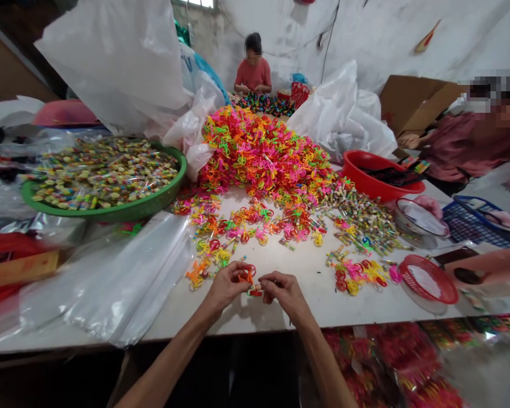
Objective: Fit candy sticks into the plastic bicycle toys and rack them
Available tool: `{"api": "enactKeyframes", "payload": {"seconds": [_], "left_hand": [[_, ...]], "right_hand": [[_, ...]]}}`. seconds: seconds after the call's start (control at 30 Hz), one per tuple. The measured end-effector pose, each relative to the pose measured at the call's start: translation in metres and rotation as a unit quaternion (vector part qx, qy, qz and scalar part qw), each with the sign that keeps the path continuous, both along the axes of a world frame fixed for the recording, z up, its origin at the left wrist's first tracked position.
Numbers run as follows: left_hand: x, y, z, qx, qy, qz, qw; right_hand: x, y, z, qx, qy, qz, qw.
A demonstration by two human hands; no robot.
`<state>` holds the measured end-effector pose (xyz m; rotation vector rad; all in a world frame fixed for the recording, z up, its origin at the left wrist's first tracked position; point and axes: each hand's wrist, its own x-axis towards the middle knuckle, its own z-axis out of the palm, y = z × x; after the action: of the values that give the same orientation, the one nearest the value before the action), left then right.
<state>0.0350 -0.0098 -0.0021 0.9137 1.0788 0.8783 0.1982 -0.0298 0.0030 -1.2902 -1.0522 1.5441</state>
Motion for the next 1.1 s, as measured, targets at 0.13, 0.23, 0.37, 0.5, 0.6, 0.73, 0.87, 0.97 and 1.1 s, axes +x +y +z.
{"api": "enactKeyframes", "payload": {"seconds": [0.13,0.23,0.37,0.5,0.6,0.73,0.87,0.97,1.1], "left_hand": [[-0.002,-0.006,0.001,-0.041,-0.101,-0.017,0.994],[-0.003,-0.007,0.002,-0.059,-0.131,-0.042,0.989],[-0.007,-0.008,0.001,-0.063,-0.139,-0.080,0.985],[-0.008,-0.011,-0.002,-0.080,-0.144,-0.122,0.979],[-0.007,-0.012,-0.004,-0.053,-0.117,-0.105,0.986],[-0.011,-0.012,-0.002,-0.009,-0.063,-0.073,0.995],[-0.021,-0.012,0.006,-0.037,-0.094,-0.108,0.989],[-0.026,-0.012,0.008,-0.051,-0.112,-0.136,0.983],[-0.023,-0.011,0.001,-0.013,-0.020,-0.072,0.997]], "right_hand": [[0.001,-0.003,-0.005,-0.021,0.070,-0.080,0.994],[-0.001,-0.003,-0.005,-0.017,0.084,-0.066,0.994],[0.002,-0.004,-0.005,-0.032,0.103,-0.043,0.993],[0.005,-0.007,-0.006,-0.062,0.123,-0.013,0.990],[0.001,-0.010,-0.006,-0.033,0.103,-0.042,0.993],[-0.009,-0.012,-0.005,0.011,0.035,-0.065,0.997],[-0.016,-0.009,-0.004,0.000,0.072,-0.041,0.997],[-0.019,-0.007,-0.005,-0.009,0.093,-0.018,0.995],[-0.028,-0.007,-0.008,0.060,-0.054,-0.040,0.996]]}}
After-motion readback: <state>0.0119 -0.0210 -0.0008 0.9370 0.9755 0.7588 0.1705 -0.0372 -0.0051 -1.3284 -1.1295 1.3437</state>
